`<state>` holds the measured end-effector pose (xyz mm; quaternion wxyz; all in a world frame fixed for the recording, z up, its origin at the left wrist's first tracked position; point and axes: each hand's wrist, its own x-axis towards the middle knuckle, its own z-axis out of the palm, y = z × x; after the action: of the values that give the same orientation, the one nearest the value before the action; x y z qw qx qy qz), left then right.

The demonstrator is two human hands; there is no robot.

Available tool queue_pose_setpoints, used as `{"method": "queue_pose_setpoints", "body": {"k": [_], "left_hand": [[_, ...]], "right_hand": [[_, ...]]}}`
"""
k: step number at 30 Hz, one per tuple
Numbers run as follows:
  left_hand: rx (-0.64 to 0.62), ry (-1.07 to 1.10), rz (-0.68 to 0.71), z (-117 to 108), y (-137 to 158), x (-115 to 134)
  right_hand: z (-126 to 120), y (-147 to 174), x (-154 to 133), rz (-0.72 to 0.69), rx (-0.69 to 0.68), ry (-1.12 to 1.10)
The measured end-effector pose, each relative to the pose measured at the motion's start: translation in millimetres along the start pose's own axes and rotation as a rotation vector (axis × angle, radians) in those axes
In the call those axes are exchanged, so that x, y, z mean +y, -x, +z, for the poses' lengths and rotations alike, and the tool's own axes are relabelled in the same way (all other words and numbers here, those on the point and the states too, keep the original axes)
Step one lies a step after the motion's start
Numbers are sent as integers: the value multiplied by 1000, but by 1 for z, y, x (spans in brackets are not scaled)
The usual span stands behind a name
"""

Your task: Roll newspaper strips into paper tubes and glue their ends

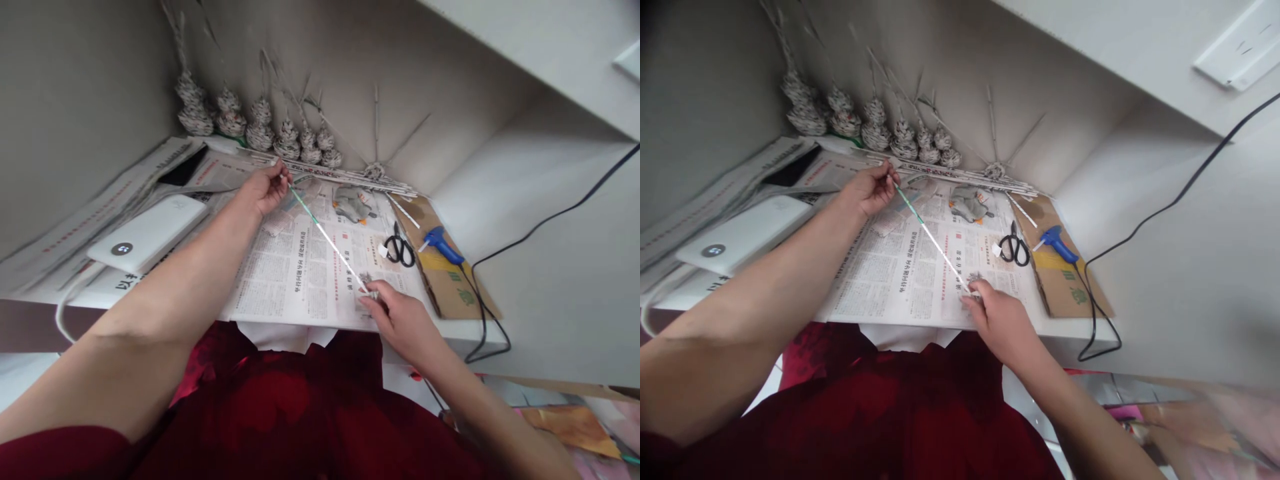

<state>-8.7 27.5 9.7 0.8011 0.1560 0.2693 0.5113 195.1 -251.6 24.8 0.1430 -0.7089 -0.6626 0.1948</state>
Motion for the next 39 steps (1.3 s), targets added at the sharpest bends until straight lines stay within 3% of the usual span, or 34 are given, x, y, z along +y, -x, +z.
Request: {"method": "queue_pose_setpoints", "body": {"k": [2,5,11,14,17,21,24,27,31,33,36,39], "left_hand": [[-4,-13,13,0,1,0],[-18,-27,22,1,3,0],[-46,-24,-2,2,5,1],[-64,-36,-10,1,5,1],[-54,-68,-3,0,3,0],[-28,-68,14,-1,1,-1],[-23,-45,-2,0,1,-1],[-43,-12,-1,1,1,0],[-55,10,-16,1,0,1],[-52,26,-29,2,1,1],[-70,48,-38,3,3,2],[-88,37,-53,3,4,2]], "right_hand": [[1,-6,-1,-32,87,207],[4,-10,-2,-27,57,93],[9,-6,-2,164,-414,-1025],[13,-3,-2,206,-560,-1317],[11,-5,-7,165,-517,-1154],[1,-15,-15,61,-217,-594],[1,-24,-17,50,-97,-423],[8,-31,-15,85,-150,-596],[15,-30,-15,193,-427,-1156],[19,-27,-17,234,-503,-1343],[26,-23,-20,236,-525,-1472],[29,-22,-22,234,-546,-1411]]}}
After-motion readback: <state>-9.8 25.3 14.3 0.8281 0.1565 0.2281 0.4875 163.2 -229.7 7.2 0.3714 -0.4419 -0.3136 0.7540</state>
